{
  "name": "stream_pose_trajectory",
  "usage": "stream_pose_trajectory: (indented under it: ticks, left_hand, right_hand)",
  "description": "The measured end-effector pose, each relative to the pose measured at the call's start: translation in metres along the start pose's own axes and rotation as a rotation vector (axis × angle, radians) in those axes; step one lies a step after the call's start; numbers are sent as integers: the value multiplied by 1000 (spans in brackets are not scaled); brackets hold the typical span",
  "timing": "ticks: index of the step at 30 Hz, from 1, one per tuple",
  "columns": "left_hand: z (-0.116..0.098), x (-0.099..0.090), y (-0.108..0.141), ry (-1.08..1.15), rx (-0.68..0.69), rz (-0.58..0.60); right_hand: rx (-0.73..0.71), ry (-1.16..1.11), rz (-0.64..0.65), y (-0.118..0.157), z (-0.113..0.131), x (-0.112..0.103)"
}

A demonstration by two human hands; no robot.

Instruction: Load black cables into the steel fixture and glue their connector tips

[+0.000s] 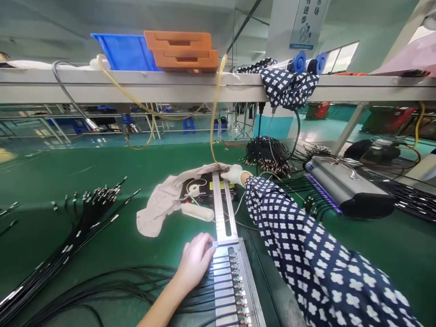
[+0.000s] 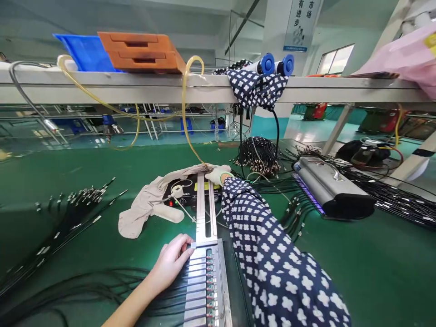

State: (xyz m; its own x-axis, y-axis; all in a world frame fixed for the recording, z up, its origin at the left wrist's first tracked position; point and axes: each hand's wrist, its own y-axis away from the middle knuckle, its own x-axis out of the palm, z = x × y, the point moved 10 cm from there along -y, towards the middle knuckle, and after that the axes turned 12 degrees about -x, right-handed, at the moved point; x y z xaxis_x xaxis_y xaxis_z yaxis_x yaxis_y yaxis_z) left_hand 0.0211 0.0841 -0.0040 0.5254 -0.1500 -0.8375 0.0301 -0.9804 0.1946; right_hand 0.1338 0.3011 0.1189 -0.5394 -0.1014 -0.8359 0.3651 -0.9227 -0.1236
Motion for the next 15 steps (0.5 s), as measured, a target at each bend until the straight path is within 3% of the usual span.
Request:
stream_pose_trajectory:
  ticks: [4, 7, 9, 11, 15]
  left_hand:
    - [8, -19, 23, -13, 84, 161]
    - [51, -44, 55, -156, 83, 250]
    - [91, -67, 70, -315, -11, 175]
    - [115, -83, 81, -386, -45, 108]
    - [115, -84, 83, -379, 19, 160]
  right_hand:
    - [-166, -90, 34, 56, 22, 9]
    - [-320, -150, 25, 132, 30, 24]
    - [-376, -157, -11, 184, 21, 39]
    - [-354, -140, -90, 221, 2, 54]
    - [-291, -107, -212, 248, -27, 79]
